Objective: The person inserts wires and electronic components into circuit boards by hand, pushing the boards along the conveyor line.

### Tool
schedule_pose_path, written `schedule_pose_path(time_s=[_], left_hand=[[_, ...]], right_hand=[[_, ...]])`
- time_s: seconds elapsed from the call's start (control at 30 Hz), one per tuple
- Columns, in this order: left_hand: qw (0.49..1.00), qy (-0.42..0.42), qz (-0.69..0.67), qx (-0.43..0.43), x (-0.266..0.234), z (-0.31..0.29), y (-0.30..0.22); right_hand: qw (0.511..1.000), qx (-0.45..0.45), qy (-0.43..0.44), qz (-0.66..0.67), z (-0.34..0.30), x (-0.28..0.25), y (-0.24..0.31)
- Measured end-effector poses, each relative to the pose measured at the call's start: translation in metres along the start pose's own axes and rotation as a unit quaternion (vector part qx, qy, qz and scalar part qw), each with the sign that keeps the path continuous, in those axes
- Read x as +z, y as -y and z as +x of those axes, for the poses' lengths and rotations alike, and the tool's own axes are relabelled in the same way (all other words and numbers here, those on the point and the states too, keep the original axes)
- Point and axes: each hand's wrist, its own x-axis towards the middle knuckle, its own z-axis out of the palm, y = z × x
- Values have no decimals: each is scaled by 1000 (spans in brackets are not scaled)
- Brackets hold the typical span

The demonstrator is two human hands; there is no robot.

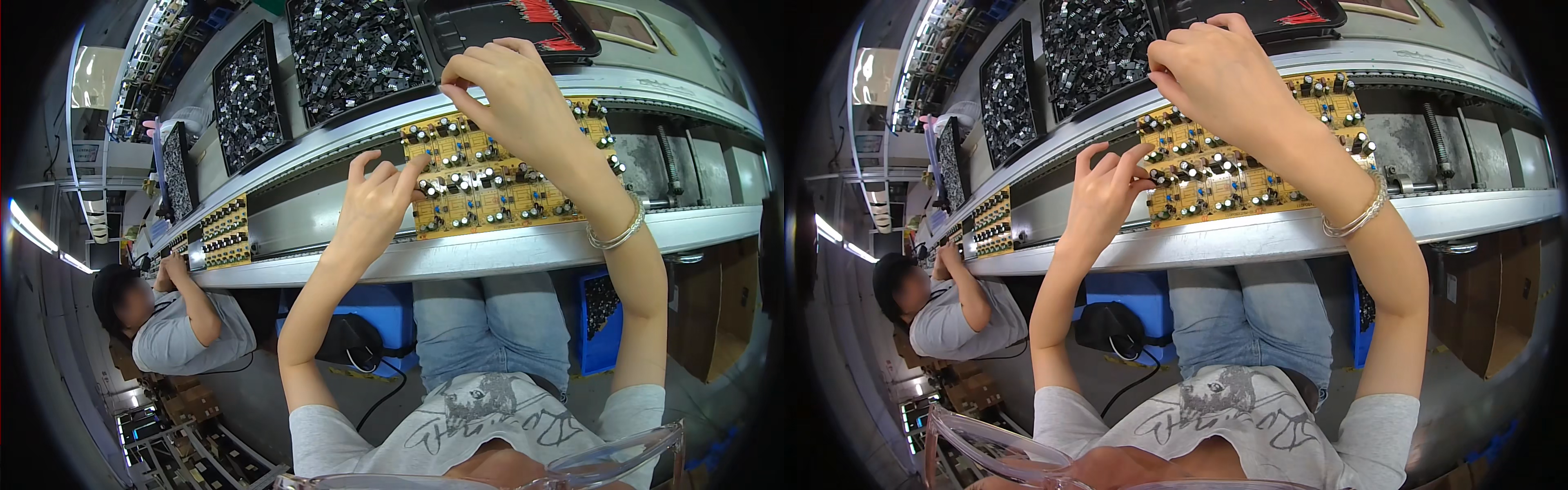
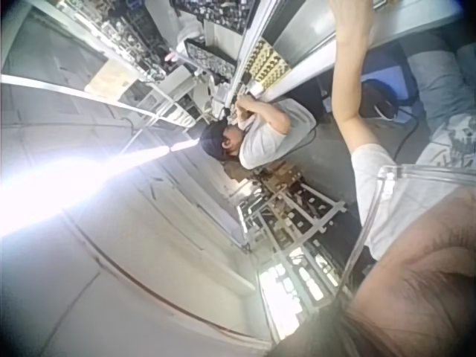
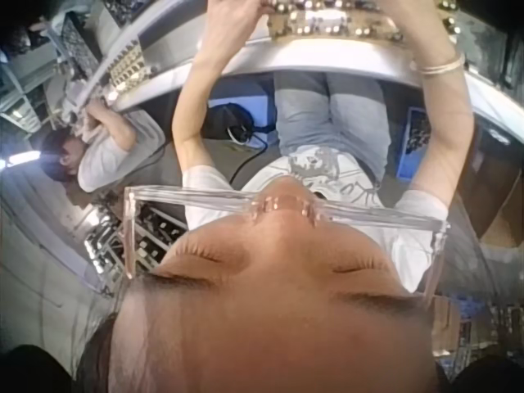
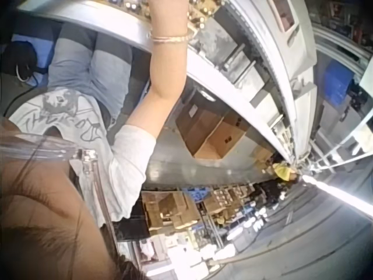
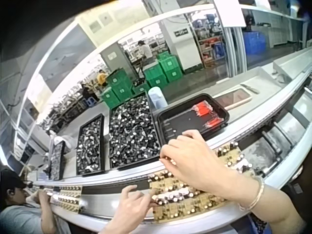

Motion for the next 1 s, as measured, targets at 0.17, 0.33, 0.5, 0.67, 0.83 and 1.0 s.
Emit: schedule_pose_path(time_s=[0.17,0.33,0.5,0.67,0.83,1.0], left_hand=[[1000,-13,-4,4,2,1,-1],[999,6,45,27,0,4,-4],[999,-8,53,11,-3,4,-6],[998,-54,31,-15,-19,19,1],[994,-94,-43,17,-11,78,5],[971,-89,-224,3,16,175,6]], right_hand=[[1000,2,1,-2,2,-5,1],[999,37,-18,23,15,-32,-7],[977,139,-113,112,22,-60,-34],[957,239,-102,127,3,-69,-85],[961,266,-62,-51,-33,-74,-165],[951,297,-7,-86,-43,-72,-169]])
